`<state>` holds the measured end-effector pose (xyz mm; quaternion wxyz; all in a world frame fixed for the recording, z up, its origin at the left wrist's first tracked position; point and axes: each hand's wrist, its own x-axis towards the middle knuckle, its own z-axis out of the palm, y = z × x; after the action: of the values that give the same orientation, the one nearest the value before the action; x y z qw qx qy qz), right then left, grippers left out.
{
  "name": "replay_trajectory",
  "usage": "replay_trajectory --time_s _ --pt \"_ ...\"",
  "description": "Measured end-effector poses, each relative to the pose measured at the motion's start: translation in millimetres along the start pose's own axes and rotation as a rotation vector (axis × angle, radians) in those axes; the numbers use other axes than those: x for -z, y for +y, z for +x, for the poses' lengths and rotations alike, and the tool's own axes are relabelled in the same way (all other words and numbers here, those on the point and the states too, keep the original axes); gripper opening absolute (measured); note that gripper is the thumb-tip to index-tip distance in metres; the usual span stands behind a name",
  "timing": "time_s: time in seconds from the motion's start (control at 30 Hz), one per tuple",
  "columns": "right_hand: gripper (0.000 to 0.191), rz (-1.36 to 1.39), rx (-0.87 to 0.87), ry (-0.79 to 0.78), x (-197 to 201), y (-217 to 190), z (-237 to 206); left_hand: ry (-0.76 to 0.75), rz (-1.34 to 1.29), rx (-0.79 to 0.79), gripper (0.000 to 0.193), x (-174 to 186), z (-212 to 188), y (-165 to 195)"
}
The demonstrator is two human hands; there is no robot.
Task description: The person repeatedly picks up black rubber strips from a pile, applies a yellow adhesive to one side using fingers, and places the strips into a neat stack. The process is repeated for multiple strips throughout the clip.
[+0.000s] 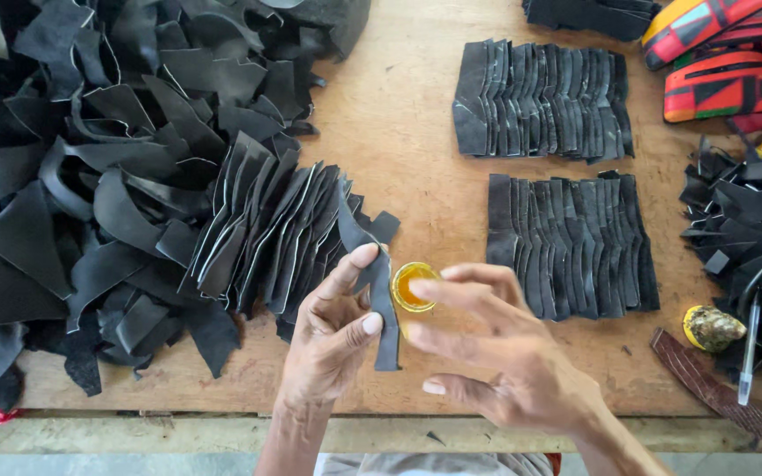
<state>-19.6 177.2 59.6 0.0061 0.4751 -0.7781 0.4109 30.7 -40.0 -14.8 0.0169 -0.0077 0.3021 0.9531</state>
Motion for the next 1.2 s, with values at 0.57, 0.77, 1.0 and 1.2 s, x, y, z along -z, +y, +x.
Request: replay_trajectory --time_s 0.57,0.77,1.0,1.2 --pt "0.073 0.047 -0.075 -0.006 -18 -6 -16 -0.046 0.024 -0.044 0.094 -9 7 8" --pt "0.071 0.071 -0.052 0.06 -19 -11 -20 -0.036 0.043 -0.064 0.094 -3 6 11" --pt "0.063 0.028 -0.013 0.055 -23 -2 -23 -0.026 0.013 -0.063 0.095 -5 8 8" --pt "0.067 -0.043 -0.059 0.036 -27 1 -17 -0.052 0.018 -0.03 0.094 -4 7 8"
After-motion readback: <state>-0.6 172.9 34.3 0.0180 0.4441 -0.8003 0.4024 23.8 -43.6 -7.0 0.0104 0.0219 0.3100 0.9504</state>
